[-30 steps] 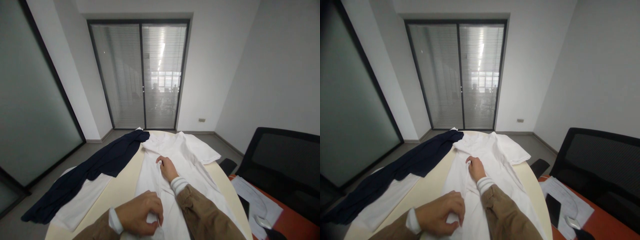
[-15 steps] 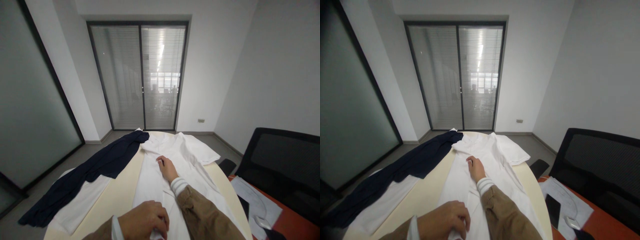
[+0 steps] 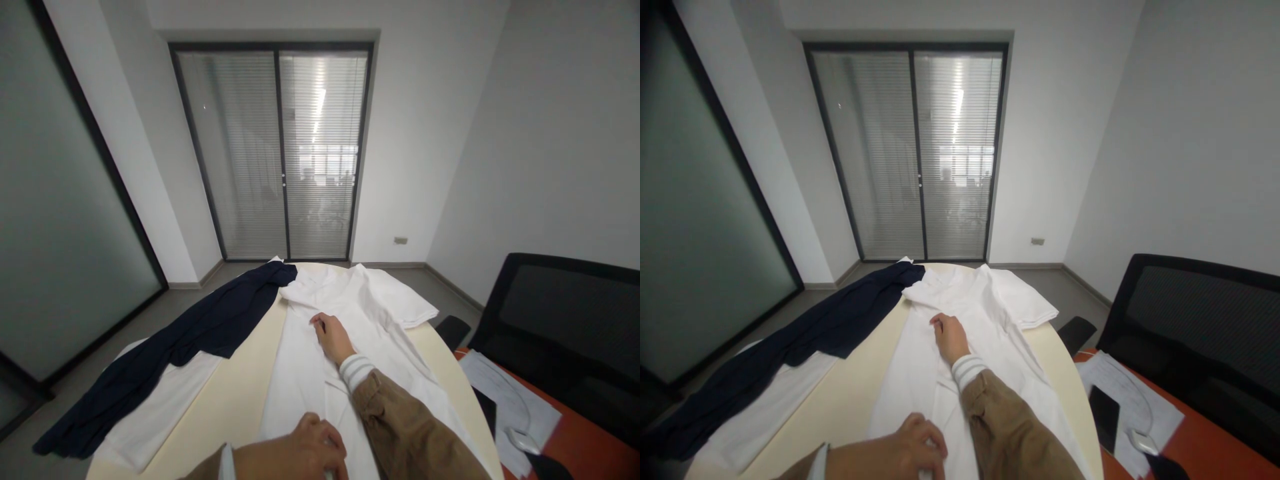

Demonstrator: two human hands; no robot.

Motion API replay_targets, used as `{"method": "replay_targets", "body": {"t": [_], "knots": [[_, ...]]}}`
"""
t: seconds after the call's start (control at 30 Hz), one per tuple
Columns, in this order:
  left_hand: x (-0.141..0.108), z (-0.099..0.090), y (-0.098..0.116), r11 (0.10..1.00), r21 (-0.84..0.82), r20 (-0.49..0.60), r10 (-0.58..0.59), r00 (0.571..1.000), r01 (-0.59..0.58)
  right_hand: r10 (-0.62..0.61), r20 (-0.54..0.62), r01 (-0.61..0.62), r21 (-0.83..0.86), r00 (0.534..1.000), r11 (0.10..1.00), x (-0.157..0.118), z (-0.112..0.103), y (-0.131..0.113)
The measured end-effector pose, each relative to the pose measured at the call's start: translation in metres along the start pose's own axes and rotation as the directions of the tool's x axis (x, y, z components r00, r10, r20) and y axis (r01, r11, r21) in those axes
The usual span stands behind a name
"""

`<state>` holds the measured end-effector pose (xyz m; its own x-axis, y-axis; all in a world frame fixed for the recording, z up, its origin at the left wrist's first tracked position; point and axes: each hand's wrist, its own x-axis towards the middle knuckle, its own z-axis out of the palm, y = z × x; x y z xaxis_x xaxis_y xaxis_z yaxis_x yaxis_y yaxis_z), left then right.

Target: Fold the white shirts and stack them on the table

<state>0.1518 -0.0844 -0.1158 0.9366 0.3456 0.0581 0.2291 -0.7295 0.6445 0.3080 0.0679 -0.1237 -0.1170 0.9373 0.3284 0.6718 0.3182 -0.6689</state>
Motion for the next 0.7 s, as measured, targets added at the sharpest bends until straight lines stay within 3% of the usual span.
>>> {"method": "replay_targets", "body": {"t": [0.07,0.13,0.23,0.27,0.33,0.4,0.47,0.53,0.7], "knots": [[0.002,0.009,-0.003,0.998,-0.017,-0.008,-0.053,0.999,0.052,0.005,-0.011,-0.005,-0.009,1.000,1.000,0.000,0.000,0.000],[0.003,0.006,0.001,0.998,-0.052,0.009,-0.038,0.999,0.039,0.011,-0.018,-0.012,-0.017,1.000,1.000,-0.001,0.000,-0.001],[0.004,-0.023,0.014,0.994,-0.083,0.053,0.076,0.996,-0.071,0.014,-0.017,-0.014,-0.023,1.000,1.000,-0.001,0.001,0.000],[0.005,-0.036,0.017,0.996,-0.068,0.018,0.067,0.998,-0.066,0.006,-0.020,-0.006,-0.024,1.000,1.000,-0.001,0.001,0.001],[0.007,-0.060,0.015,0.996,0.046,-0.143,-0.068,0.987,0.076,-0.022,-0.043,0.021,-0.020,0.999,1.000,0.000,0.002,0.002],[0.011,-0.073,0.002,0.947,0.156,-0.365,-0.210,0.907,0.282,-0.046,-0.068,0.045,-0.015,0.997,0.999,0.001,0.004,0.005],[0.016,-0.073,-0.018,0.875,0.201,-0.565,-0.265,0.782,0.441,-0.049,-0.082,0.048,-0.012,0.995,0.999,0.003,0.007,0.008],[0.018,-0.064,-0.039,0.803,0.242,-0.665,-0.272,0.696,0.545,-0.045,-0.081,0.044,-0.013,0.996,0.999,0.004,0.009,0.011],[0.015,-0.047,-0.063,0.727,0.325,-0.602,-0.334,0.725,0.605,-0.031,-0.053,0.027,-0.079,0.998,0.997,0.009,0.010,0.008]]}}
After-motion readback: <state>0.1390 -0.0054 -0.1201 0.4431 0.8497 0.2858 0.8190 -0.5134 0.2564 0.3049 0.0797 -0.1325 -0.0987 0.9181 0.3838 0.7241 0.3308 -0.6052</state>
